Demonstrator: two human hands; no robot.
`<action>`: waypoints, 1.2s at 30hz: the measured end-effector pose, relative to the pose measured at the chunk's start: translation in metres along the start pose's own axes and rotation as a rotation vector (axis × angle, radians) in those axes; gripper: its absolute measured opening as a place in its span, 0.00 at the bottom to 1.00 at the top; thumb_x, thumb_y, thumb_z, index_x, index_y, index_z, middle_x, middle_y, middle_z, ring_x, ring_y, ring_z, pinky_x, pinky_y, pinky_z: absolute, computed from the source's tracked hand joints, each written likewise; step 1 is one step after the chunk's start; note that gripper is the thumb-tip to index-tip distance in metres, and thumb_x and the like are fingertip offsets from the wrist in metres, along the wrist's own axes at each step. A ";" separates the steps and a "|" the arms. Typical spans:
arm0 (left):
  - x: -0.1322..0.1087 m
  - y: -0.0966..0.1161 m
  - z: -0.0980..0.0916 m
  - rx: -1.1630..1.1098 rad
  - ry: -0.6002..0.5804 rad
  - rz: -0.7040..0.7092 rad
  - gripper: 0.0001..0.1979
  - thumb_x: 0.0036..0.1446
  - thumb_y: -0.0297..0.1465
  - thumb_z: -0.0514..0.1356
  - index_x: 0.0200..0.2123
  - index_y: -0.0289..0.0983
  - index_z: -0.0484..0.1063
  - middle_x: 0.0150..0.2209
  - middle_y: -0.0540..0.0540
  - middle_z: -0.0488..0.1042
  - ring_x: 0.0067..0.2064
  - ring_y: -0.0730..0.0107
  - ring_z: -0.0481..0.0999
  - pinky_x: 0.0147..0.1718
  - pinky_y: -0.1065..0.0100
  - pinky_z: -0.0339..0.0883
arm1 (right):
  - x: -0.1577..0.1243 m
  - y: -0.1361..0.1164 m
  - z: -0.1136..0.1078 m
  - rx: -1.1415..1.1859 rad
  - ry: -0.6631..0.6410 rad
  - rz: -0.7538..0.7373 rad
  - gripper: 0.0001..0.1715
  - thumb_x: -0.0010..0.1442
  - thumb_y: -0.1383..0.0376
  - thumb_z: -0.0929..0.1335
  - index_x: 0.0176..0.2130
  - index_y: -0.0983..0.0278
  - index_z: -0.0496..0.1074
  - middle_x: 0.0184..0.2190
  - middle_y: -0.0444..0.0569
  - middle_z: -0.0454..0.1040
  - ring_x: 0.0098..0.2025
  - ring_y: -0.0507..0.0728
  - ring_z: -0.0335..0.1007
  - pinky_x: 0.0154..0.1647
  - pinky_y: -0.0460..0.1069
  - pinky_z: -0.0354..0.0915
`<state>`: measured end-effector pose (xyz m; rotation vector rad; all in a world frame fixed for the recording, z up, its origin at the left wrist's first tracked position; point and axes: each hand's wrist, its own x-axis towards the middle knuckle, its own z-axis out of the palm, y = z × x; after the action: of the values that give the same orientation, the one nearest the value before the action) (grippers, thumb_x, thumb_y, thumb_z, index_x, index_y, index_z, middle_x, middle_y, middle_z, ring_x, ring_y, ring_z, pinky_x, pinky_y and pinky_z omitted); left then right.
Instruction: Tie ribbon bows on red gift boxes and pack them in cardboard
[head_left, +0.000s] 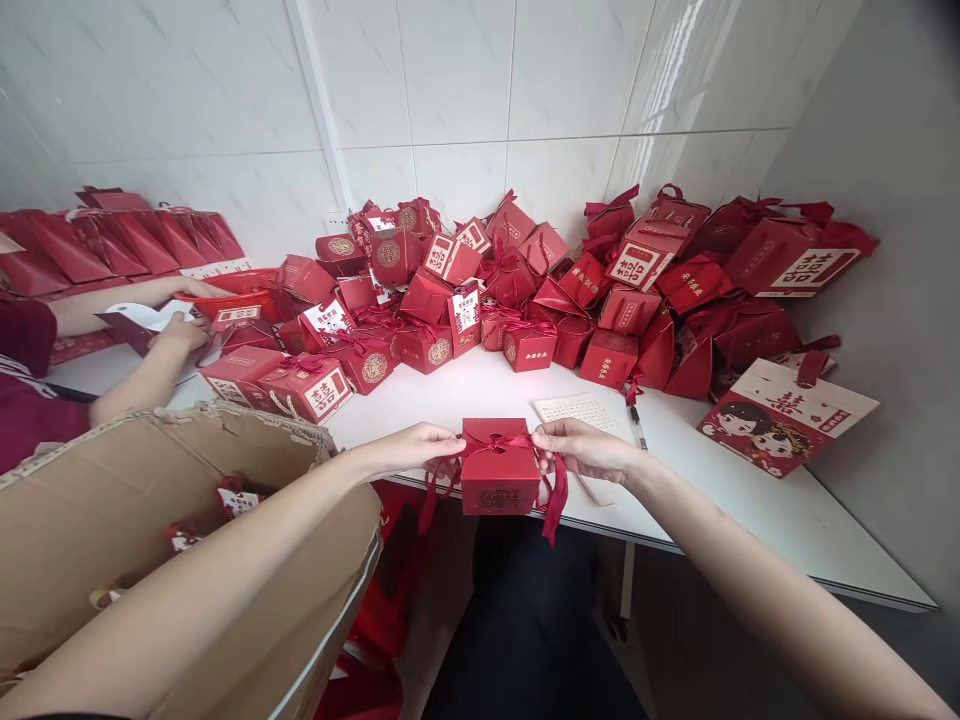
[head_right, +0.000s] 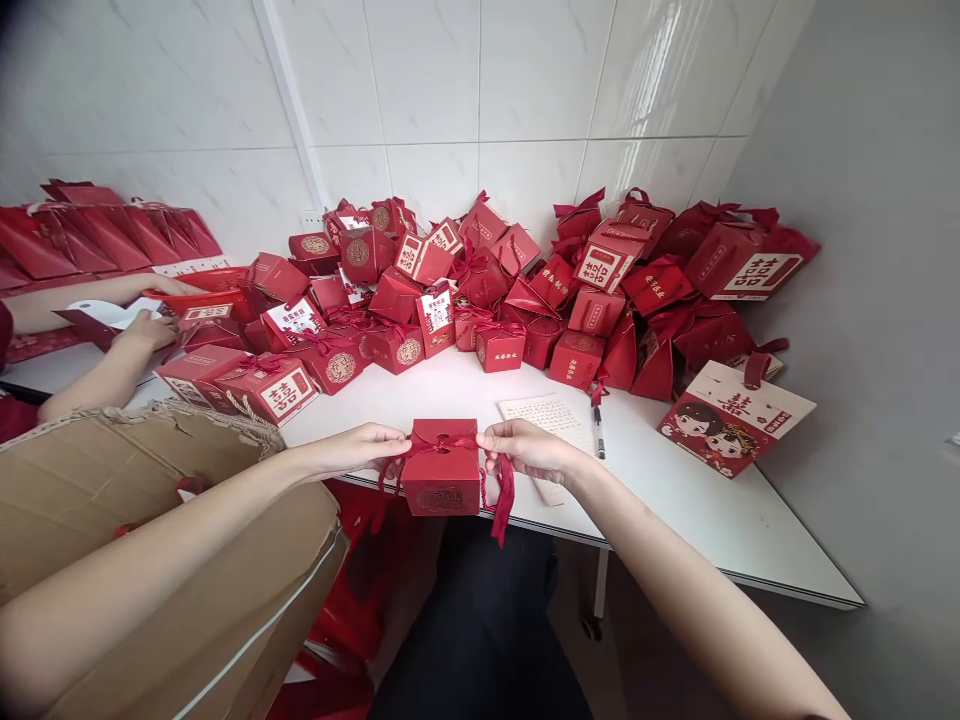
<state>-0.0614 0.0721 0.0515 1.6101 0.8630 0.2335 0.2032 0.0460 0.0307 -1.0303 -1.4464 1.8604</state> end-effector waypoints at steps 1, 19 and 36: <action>0.000 -0.001 -0.001 -0.003 -0.011 0.001 0.20 0.50 0.46 0.56 0.32 0.34 0.69 0.31 0.48 0.71 0.31 0.72 0.67 0.34 0.69 0.60 | -0.002 0.002 -0.001 0.004 0.017 0.002 0.20 0.46 0.53 0.73 0.25 0.67 0.68 0.21 0.44 0.69 0.26 0.50 0.66 0.32 0.46 0.58; 0.002 0.016 0.004 -0.053 0.205 0.104 0.13 0.47 0.38 0.57 0.22 0.34 0.65 0.20 0.50 0.66 0.25 0.73 0.67 0.28 0.69 0.59 | -0.015 -0.034 0.020 -0.229 0.120 -0.295 0.16 0.48 0.54 0.71 0.28 0.65 0.74 0.35 0.49 0.74 0.40 0.56 0.67 0.44 0.50 0.60; -0.017 0.066 0.006 0.780 0.228 0.182 0.10 0.53 0.36 0.52 0.29 0.37 0.70 0.27 0.50 0.71 0.29 0.70 0.68 0.29 0.71 0.58 | 0.014 -0.014 0.050 -0.528 0.374 -0.516 0.10 0.54 0.62 0.63 0.32 0.63 0.73 0.33 0.48 0.76 0.39 0.57 0.71 0.44 0.53 0.63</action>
<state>-0.0434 0.0573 0.1159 2.4303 1.0535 0.2231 0.1529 0.0345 0.0473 -1.0342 -1.7895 0.8902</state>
